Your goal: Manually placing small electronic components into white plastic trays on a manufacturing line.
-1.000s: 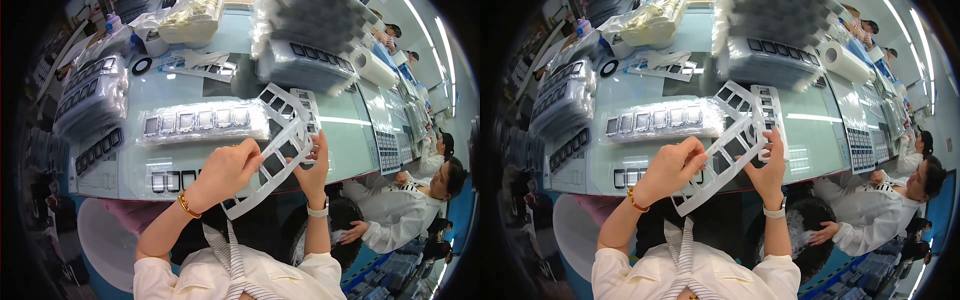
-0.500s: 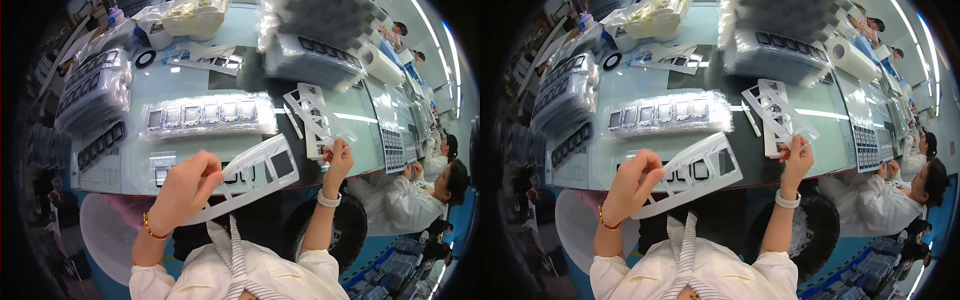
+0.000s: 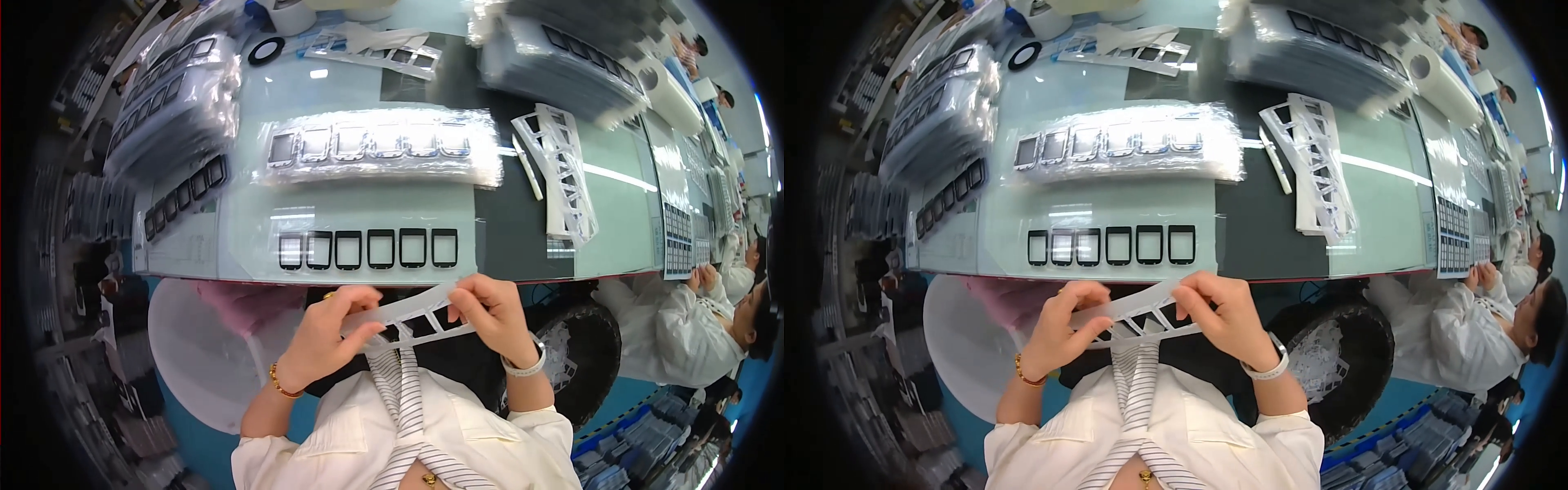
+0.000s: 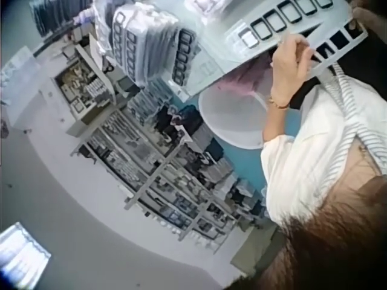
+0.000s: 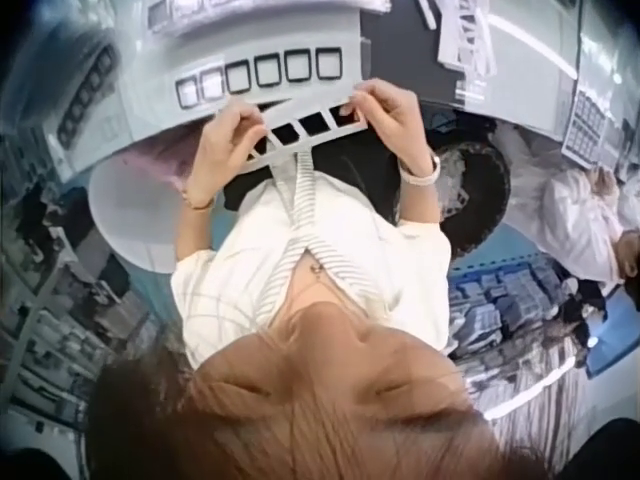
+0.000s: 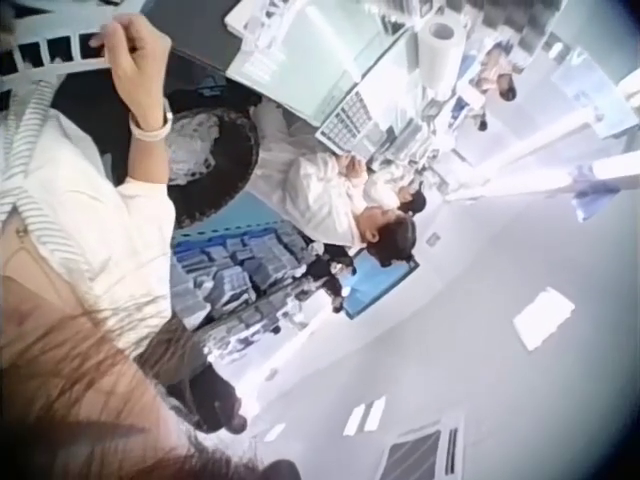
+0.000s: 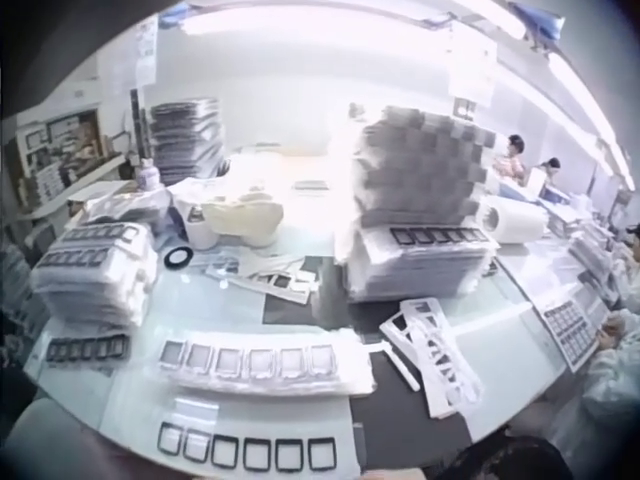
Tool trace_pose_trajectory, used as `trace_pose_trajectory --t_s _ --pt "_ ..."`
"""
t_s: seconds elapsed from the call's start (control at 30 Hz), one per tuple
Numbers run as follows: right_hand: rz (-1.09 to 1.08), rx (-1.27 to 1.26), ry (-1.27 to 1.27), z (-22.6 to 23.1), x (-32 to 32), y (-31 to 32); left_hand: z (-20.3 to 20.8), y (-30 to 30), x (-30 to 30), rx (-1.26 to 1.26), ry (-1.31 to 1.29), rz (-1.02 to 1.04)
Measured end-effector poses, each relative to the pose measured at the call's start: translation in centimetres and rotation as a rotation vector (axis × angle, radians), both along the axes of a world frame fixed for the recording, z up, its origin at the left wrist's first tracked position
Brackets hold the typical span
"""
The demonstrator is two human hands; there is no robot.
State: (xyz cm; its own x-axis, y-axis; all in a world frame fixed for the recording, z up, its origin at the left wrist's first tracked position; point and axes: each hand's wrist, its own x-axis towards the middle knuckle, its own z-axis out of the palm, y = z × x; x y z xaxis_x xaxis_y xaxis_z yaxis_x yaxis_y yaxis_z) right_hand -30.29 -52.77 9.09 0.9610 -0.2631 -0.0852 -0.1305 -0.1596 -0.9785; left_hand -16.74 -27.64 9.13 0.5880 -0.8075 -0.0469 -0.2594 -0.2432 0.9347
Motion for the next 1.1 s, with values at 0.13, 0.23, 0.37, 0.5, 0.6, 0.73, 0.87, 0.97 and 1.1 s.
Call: trace_pose_trajectory --t_s 0.13,0.23,0.37,0.5,0.6,0.73,0.87,0.97,1.1 --pt "0.051 -0.090 -0.038 -1.2 0.4 2.5 -0.3 -1.7 -1.3 -0.104 -0.141 -0.057" --pt "0.024 -0.175 -0.095 -1.3 0.5 3.0 -1.0 -2.3 -1.6 -0.109 -0.180 -0.005" --pt "-0.004 -0.237 -0.108 -0.5 0.7 2.6 -1.8 -2.6 -1.5 -0.131 -0.226 0.024" --pt "0.116 -0.370 -0.186 -0.5 0.9 2.0 -2.1 -2.9 -1.3 -0.134 -0.250 0.010" --pt "0.091 -0.506 -0.279 0.3 1.2 1.9 -1.7 -3.2 -1.0 -0.041 -0.264 -0.005" --pt "0.205 -0.545 -0.319 2.9 0.8 1.7 -2.8 -3.2 -0.6 0.042 -0.300 0.036" --pt "0.213 -0.468 -0.450 6.0 0.5 1.0 -2.2 -3.5 0.6 0.123 -0.330 0.052" --pt "0.109 -0.347 -0.406 4.7 0.6 -0.2 -2.3 -4.6 -0.2 -0.009 -0.328 0.064" --pt "-0.019 -0.484 -0.469 3.1 1.4 -1.0 -2.5 -5.1 -0.8 0.065 -0.321 0.091"
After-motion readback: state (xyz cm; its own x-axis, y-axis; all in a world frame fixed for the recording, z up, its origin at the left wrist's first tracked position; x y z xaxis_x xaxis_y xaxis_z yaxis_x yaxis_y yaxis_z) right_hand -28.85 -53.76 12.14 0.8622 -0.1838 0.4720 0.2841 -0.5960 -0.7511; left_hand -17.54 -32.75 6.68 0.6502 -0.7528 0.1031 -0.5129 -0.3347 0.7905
